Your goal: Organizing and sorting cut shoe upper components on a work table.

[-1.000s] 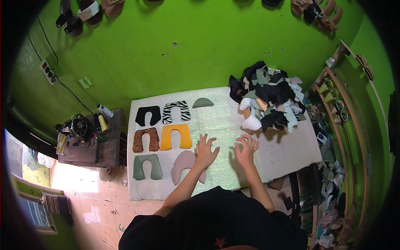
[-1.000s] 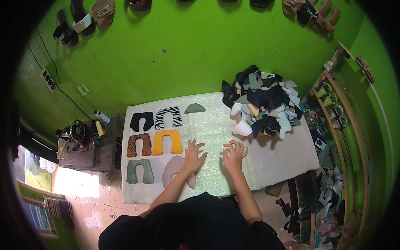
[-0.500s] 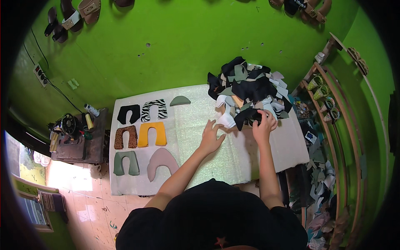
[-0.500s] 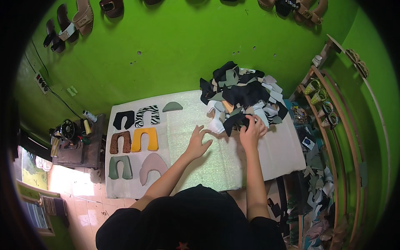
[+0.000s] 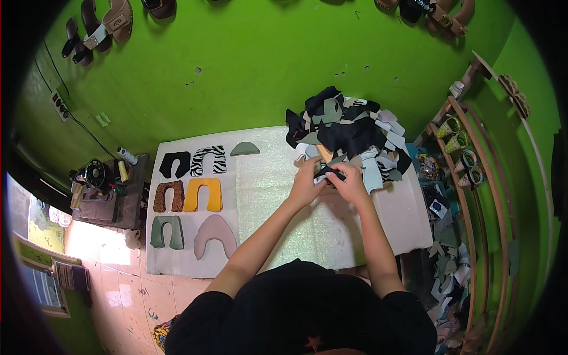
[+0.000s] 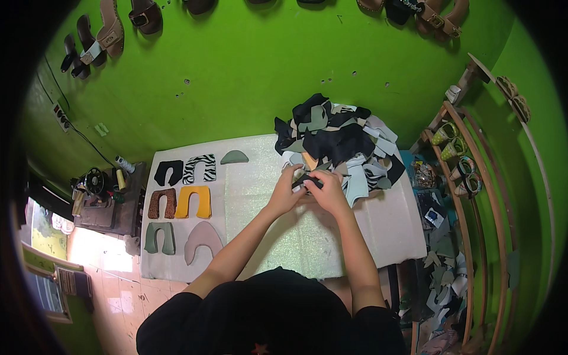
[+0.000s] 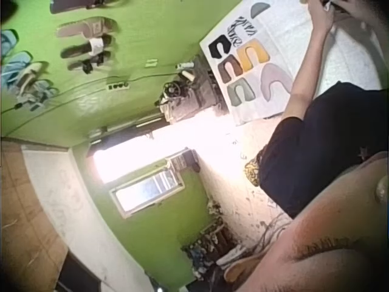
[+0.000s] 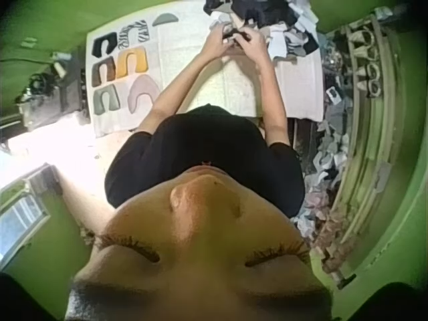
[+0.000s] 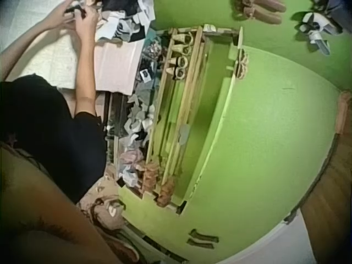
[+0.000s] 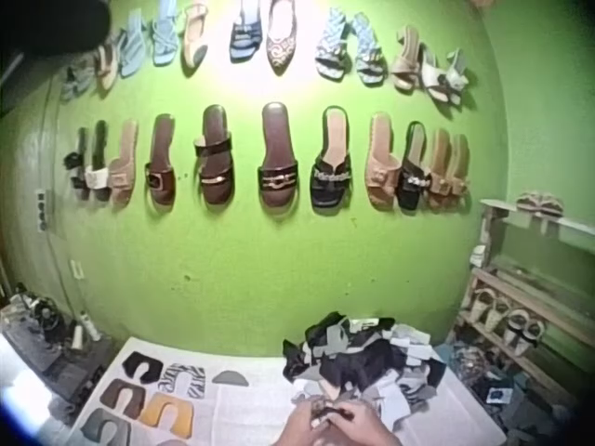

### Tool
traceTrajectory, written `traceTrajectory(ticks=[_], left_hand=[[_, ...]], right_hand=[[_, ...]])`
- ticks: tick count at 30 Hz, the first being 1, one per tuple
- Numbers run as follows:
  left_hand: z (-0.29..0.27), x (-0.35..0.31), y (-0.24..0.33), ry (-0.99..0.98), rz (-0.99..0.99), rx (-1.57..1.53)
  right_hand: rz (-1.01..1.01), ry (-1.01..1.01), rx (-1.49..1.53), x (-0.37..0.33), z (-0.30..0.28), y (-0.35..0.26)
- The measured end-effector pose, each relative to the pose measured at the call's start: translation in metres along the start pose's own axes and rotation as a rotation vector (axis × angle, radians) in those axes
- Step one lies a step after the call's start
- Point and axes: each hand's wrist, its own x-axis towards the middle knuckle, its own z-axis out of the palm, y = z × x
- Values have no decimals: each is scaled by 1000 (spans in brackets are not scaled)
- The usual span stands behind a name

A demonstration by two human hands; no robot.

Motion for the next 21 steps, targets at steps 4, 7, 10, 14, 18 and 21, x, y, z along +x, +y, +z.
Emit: traceTrajectory(ticks=[4,7,10,14,18,21], left_hand=[[-3,14,-17,-21,-75,7],[-6,20,-18,-36,-97,-70],[-15,23,2,-110,-186,-109],[-13,31,9,37,14,-86],[-16,33,19,156,179,12],[-20,32,6,139,172,-76]], right_hand=[[142,38,435,18,-7,1],[205,55,582,34,-9,21],[233,23,527,48,-9,26],[187,-71,367,58,-6,16],[367,-146,710,67,2,20],[479,-184,1043,71,3,21]])
